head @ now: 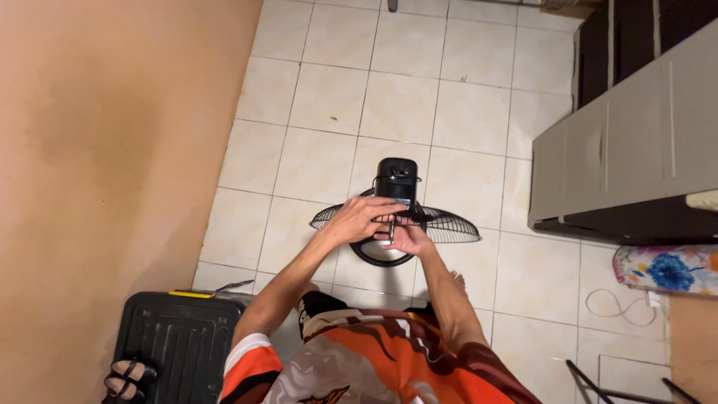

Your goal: The person disassembles a standing electric fan by removing the front grille, fan blades, and rear grille, then reassembles it by reversing the steps. The person handles the fan components by hand, aligning and securing each part in sequence.

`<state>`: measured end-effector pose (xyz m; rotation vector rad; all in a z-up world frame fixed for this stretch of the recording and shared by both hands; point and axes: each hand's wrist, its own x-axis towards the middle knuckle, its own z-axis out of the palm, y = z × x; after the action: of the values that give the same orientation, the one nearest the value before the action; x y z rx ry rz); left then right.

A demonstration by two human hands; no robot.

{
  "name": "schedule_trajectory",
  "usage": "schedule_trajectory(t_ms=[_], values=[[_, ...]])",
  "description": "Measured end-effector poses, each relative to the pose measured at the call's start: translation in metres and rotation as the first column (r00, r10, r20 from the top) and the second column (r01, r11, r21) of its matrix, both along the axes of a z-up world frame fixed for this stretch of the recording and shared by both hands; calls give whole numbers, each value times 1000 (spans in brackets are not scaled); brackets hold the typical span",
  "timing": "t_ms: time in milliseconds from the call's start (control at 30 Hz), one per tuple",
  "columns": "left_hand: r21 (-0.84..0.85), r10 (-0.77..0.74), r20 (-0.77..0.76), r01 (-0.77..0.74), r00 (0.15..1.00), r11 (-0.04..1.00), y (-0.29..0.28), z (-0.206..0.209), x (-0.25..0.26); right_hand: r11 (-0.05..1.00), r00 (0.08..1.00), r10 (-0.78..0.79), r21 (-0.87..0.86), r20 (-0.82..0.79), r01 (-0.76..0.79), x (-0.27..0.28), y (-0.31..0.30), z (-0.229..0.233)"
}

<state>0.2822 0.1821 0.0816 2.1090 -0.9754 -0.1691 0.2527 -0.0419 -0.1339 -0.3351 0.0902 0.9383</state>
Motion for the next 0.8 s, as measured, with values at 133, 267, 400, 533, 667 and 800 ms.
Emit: schedule_trajectory(t_ms=[133, 267, 400, 533, 667, 800], values=[[3, 21, 8, -21, 1000, 1000, 3, 7, -1, 998, 996, -54, 12, -77, 55, -1, 10, 13], [13, 32, 29, -33, 999, 999, 4, 3, -5, 973, 999, -39, -227, -15, 35, -3, 6, 18], [57, 33, 60, -37, 998, 998, -3, -5, -8, 909, 1000, 11, -416, 16, -3, -4, -6, 11], [75, 57, 79, -63, 995, 995, -11, -7, -10, 810, 1000, 2, -586, 29, 15, -1, -7, 0], [63, 89, 78, -94, 993, 994, -15, 0, -11, 543, 977, -71, -814, 199, 206, -7, 15, -4], [76, 128, 2, -128, 992, 989, -12, 11, -14, 332, 928, -41, -871, 369, 361, -12, 30, 0]])
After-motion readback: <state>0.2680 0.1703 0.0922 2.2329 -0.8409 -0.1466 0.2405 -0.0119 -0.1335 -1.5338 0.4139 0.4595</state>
